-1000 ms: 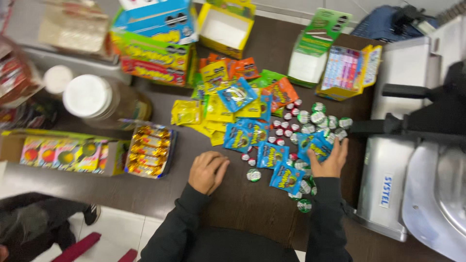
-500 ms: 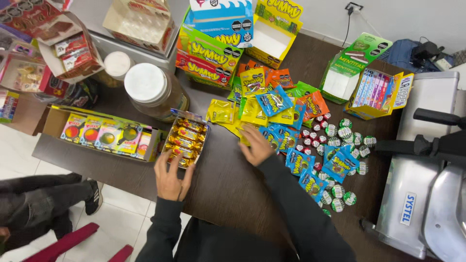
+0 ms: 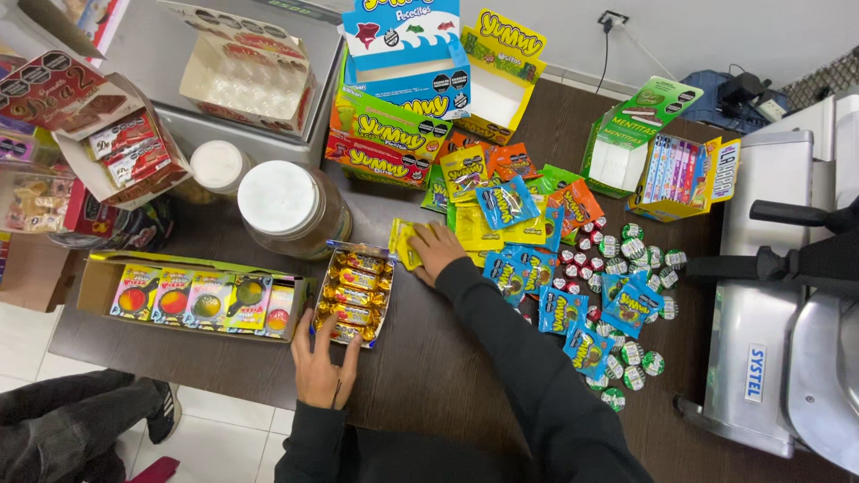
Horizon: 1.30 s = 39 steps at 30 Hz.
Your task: The person organizes various candy packages and small circular candies by hand on a counter, placing some into small cardboard display boxes.
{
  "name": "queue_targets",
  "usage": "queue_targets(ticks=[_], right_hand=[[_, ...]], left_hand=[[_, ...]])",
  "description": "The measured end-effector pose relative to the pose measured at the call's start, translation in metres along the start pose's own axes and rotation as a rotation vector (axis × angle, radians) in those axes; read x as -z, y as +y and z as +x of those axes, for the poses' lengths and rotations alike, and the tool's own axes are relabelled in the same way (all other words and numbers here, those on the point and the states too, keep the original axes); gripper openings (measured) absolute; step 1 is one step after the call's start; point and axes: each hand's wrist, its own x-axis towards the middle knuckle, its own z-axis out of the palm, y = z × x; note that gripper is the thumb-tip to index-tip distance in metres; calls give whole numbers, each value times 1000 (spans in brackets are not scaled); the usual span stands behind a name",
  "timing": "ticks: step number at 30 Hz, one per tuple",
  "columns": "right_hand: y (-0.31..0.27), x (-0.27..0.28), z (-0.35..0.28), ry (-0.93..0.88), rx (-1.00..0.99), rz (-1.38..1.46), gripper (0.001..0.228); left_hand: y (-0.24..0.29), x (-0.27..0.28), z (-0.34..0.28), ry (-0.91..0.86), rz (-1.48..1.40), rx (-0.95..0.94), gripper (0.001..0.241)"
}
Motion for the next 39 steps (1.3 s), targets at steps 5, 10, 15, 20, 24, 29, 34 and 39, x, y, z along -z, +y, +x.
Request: queue_targets(ticks=[5,10,15,20,24,29,34,39], right_hand=[[-34,22,-50,-7,-131,95,109],[-114,38,-95,-48,-499,852,75],[-158,30,-98,-139,-621,1315,96],[-145,23,-95,-110,-656,1237,85],[-142,3,-124,-69,-586,1201,69],[-138,21,-185,159,-576,1227,69],[-86,133,-222,247,-672,1270,69],[29,206,-208,489,-758,872,53]], left_hand=[[-4,1,14,-156,-89,176,88],[-1,-2,30,-217,-25,249,91],[8,-9,32,-361,-111,296,100],[27,-2,38,-355,-487,752,116],[40,5,21,-348,-473,641,104],[98,36,17,-453,-335,618,95],[183,43,54,-521,-422,364,94],[278,-10,141,-582,-587,25,85]])
